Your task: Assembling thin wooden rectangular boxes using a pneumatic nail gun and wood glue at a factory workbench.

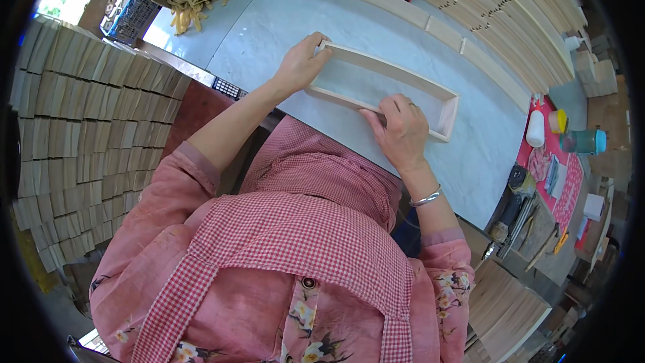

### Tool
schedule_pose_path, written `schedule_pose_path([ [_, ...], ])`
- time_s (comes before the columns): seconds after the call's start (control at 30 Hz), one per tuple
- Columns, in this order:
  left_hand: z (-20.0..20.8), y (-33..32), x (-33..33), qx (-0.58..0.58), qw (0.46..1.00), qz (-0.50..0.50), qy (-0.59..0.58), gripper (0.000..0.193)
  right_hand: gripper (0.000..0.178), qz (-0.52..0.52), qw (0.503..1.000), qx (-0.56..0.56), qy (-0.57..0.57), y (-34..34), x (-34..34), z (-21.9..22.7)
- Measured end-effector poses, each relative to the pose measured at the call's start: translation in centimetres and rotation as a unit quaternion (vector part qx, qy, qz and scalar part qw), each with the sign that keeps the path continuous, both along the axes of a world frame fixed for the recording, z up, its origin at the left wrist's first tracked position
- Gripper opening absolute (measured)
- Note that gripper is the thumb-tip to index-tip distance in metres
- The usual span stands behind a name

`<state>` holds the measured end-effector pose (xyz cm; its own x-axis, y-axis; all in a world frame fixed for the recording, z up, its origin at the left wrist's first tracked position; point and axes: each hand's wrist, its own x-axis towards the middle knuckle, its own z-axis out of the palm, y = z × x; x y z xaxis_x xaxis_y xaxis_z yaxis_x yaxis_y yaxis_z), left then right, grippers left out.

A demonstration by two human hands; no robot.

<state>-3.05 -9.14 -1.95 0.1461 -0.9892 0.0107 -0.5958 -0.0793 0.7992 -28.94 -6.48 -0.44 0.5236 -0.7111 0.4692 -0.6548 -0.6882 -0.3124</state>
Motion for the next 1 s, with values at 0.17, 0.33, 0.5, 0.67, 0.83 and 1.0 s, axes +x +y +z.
schedule_pose_path([
  [0.17, -0.3, 1.3, 2.8, 0.041, 0.980, -0.107, 0.162, 0.065, 0.029, -0.008, 1.000, -0.002, 0.005, -0.1, 0.0, -0.2],
  [0.33, 0.4, 2.2, 4.6, 0.102, 0.947, -0.226, 0.206, 0.096, 0.030, -0.016, 1.000, 0.005, 0.011, -0.3, 0.0, 0.0],
  [0.5, 1.9, 2.1, 4.4, 0.102, 0.957, -0.240, 0.124, 0.119, 0.030, -0.030, 0.999, 0.019, 0.031, -0.3, -0.1, 0.0],
  [0.67, 0.6, 2.4, 5.0, 0.060, 0.960, -0.257, 0.097, 0.115, 0.029, -0.026, 0.996, -0.032, 0.077, 0.3, 2.7, -0.5],
  [0.83, 1.0, 2.2, 4.7, 0.073, 0.954, -0.261, 0.127, 0.114, 0.042, -0.052, 0.999, -0.007, 0.013, 0.6, 9.7, 0.6],
  [1.0, 0.8, 2.7, 4.4, 0.061, 0.956, -0.253, 0.135, 0.114, 0.044, -0.094, 0.995, -0.042, 0.004, 0.7, 11.3, -0.4],
])
